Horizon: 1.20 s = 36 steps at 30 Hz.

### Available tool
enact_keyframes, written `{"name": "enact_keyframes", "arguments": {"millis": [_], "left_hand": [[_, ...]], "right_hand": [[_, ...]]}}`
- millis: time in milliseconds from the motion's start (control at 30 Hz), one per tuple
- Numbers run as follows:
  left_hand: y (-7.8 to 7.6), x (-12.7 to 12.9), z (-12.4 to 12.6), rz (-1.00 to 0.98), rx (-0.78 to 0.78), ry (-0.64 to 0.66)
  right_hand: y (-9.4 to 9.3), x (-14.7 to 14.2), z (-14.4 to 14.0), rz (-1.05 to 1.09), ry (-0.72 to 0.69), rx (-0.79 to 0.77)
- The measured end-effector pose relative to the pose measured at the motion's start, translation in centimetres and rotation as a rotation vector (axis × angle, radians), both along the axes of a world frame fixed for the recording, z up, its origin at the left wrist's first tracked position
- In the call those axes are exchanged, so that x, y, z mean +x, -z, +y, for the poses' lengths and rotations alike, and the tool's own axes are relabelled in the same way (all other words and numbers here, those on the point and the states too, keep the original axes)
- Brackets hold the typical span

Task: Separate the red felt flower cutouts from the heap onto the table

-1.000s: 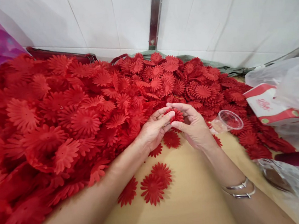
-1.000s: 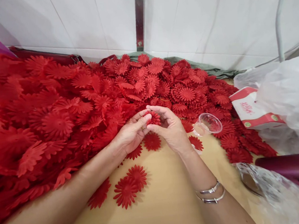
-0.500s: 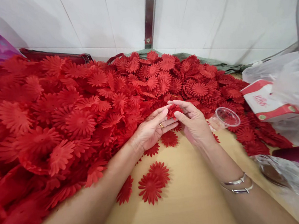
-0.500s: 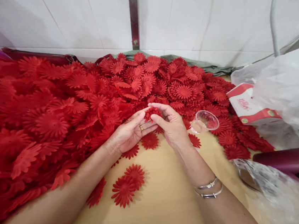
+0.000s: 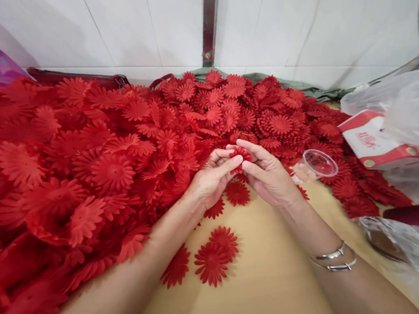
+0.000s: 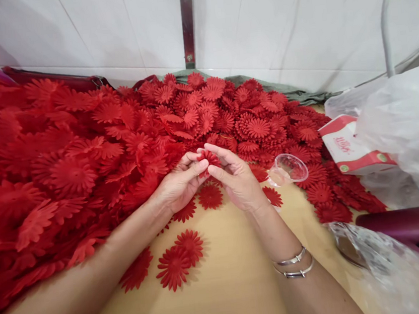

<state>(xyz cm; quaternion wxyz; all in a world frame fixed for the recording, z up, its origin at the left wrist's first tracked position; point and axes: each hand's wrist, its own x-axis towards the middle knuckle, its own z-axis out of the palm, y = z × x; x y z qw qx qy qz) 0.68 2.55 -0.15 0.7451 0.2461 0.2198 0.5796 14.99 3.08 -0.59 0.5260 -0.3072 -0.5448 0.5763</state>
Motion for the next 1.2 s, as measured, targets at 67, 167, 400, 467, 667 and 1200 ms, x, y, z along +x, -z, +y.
{"name": "enact_keyframes", "arguments": {"millis": [67, 167, 400, 467, 667, 1200], "left_hand": [[0.0, -0.1, 0.1, 0.016, 0.011, -0.016], [0.3, -0.2, 0.2, 0.037, -0.002, -0.031], [0.5, -0.3, 0.5, 0.026, -0.042, 0.039], [0.6, -0.4, 0.5, 0.010, -0.040, 0.088], [1.1, -0.5, 0.4, 0.052, 0.046, 0.118], [0.5, 0.1, 0.2, 0.113, -0.091, -0.012]], "right_hand": [[-0.2, 0.1, -0.1, -0.002, -0.043, 0.007], [-0.3, 0.4, 0.0, -0.011, -0.040, 0.042], [0.5, 0.4, 0.6, 0.015, 0.115, 0.049], [0.6, 0.5, 0.7, 0.024, 0.141, 0.032], [0.3, 0.6, 0.7, 0.043, 0.126, 0.023], [0.6, 0.8, 1.3, -0.005, 0.399, 0.213]]}}
